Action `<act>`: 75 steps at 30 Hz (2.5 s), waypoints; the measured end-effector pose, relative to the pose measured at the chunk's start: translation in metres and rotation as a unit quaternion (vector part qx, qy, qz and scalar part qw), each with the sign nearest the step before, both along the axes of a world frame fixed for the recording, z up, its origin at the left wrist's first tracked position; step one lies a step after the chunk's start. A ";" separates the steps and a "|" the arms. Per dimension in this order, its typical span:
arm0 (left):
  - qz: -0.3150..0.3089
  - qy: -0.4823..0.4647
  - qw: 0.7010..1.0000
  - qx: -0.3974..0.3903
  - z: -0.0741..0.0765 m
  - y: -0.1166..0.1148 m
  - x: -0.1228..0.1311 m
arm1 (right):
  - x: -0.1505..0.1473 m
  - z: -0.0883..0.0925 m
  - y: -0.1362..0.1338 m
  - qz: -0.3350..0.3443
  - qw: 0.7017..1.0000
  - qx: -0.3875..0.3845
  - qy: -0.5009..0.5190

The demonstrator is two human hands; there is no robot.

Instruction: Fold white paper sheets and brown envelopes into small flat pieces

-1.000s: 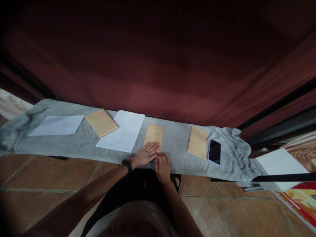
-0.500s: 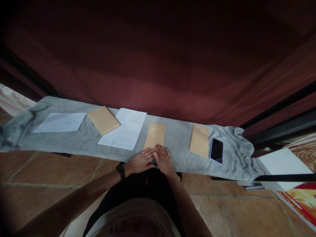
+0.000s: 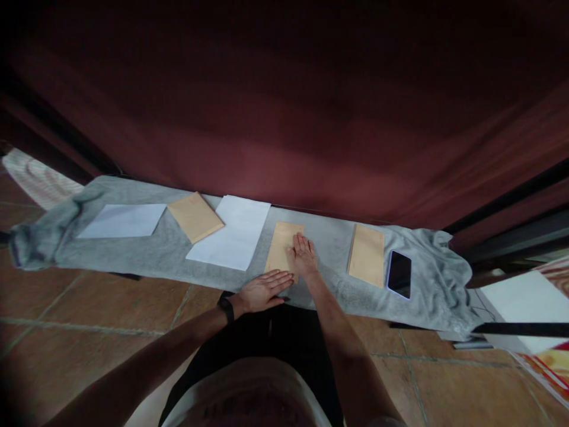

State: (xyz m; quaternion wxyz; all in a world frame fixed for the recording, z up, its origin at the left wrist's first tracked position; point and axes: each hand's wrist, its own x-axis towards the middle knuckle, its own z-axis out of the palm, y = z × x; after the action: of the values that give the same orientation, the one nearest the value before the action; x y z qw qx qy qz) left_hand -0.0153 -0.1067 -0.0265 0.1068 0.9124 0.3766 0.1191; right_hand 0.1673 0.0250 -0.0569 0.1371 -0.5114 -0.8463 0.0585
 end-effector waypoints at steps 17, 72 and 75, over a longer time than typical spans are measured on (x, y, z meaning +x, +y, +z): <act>0.024 -0.013 0.999 0.030 -0.016 -0.006 0.003 | 0.030 -0.004 -0.120 0.061 0.997 0.046 0.004; 0.230 0.052 0.971 -0.040 -0.012 0.049 0.048 | 0.009 -0.003 -0.168 -0.008 0.993 0.115 0.013; 0.232 0.050 0.970 -0.044 -0.015 0.071 0.054 | 0.009 -0.003 -0.168 -0.009 0.994 0.106 0.017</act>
State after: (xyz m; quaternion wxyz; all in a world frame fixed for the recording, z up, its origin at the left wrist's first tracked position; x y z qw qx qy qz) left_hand 0.0389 -0.0354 -0.0412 0.0968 0.7996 0.5875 0.0779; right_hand 0.1760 -0.1430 -0.0597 0.2054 -0.5002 -0.8408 -0.0241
